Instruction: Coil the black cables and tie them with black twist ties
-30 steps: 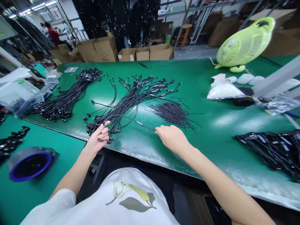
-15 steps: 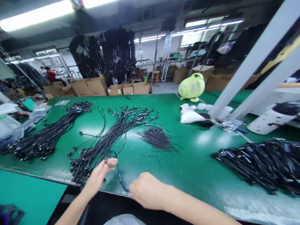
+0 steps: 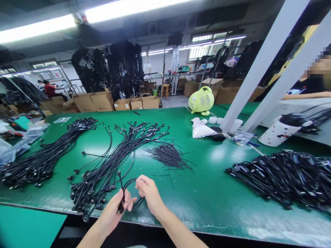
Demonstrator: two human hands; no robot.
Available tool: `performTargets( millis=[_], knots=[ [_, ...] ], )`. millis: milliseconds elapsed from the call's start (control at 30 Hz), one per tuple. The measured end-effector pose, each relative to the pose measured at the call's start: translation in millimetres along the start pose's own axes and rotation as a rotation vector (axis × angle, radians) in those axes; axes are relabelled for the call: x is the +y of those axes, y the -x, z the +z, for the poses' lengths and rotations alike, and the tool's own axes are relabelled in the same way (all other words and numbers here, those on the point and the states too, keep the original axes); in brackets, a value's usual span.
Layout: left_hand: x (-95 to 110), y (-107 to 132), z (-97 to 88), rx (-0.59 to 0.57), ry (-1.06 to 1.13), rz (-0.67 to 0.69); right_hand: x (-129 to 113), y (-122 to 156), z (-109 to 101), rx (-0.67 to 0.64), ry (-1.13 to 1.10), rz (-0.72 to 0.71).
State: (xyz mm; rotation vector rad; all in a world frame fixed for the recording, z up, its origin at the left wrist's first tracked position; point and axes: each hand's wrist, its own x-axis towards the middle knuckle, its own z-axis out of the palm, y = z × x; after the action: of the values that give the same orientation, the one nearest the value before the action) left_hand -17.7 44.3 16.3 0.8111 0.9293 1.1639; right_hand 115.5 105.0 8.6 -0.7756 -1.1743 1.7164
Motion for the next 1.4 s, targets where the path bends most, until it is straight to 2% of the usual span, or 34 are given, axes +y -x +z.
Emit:
performTargets(
  millis=[67,133,200,267,367,467,567,700,767,800,867,933,967,1033,1133,1233,1300,1400],
  knots=[
    [-9.3,-1.4,0.1,0.079,-0.121,0.043,-0.9,-0.9,7.8,0.058,-0.119,-0.019],
    [-16.6,-2.8,-2.4,0.116,-0.330,0.089,-2.3,-2.2,16.6,0.095,-0.220,-0.017],
    [-20.0,-4.2,-9.8,0.081,-0.553,0.076,0.8,-2.5,22.9,0.128,-0.278,0.004],
    [-20.6,-4.8,-21.9,-0.016,-0.668,0.006,7.4,0.7,23.4,0.138,-0.215,0.048],
    [-18.8,-0.2,-36.8,-0.195,-0.597,-0.142,11.1,12.1,14.6,0.048,0.065,0.091],
    [-16.0,9.9,-32.2,-0.352,-0.460,-0.168,0.7,21.3,2.9,-0.058,0.369,-0.043],
    [-15.9,18.9,-12.6,-0.357,-0.247,-0.144,-14.7,21.9,-5.6,-0.069,0.547,-0.233],
    [-15.2,23.3,5.7,-0.362,0.105,-0.321,-33.8,22.2,-17.1,-0.090,0.741,-0.391],
    [-11.7,21.6,4.7,-0.279,0.090,-0.357,-41.0,26.6,-23.0,-0.060,0.959,-0.504],
    [-9.2,20.1,2.4,-0.257,0.032,-0.358,-43.1,29.4,-25.5,-0.105,1.093,-0.575],
    [-2.9,17.5,-3.1,-0.302,-0.136,-0.371,-42.7,35.2,-28.6,-0.348,1.365,-0.684],
    [3.5,16.3,-6.9,-0.378,-0.302,-0.403,-37.1,39.9,-29.8,-0.634,1.576,-0.667],
    [6.3,16.4,-7.8,-0.399,-0.376,-0.421,-33.5,41.7,-30.0,-0.708,1.655,-0.608],
    [9.7,17.9,-8.4,-0.403,-0.531,-0.413,-27.5,44.4,-31.0,-0.770,1.739,-0.467],
    [9.5,21.0,-9.2,-0.430,-0.803,-0.285,-25.7,48.0,-34.6,-0.831,1.642,-0.311],
    [6.0,22.5,-10.3,-0.447,-0.950,-0.169,-28.8,51.9,-38.8,-0.827,1.508,-0.245],
    [3.8,21.5,-10.0,-0.462,-0.953,-0.175,-29.9,53.1,-41.4,-0.792,1.527,-0.286],
    [1.2,16.6,-7.1,-0.506,-0.833,-0.282,-28.4,52.6,-44.4,-0.733,1.628,-0.456]
  ],
)
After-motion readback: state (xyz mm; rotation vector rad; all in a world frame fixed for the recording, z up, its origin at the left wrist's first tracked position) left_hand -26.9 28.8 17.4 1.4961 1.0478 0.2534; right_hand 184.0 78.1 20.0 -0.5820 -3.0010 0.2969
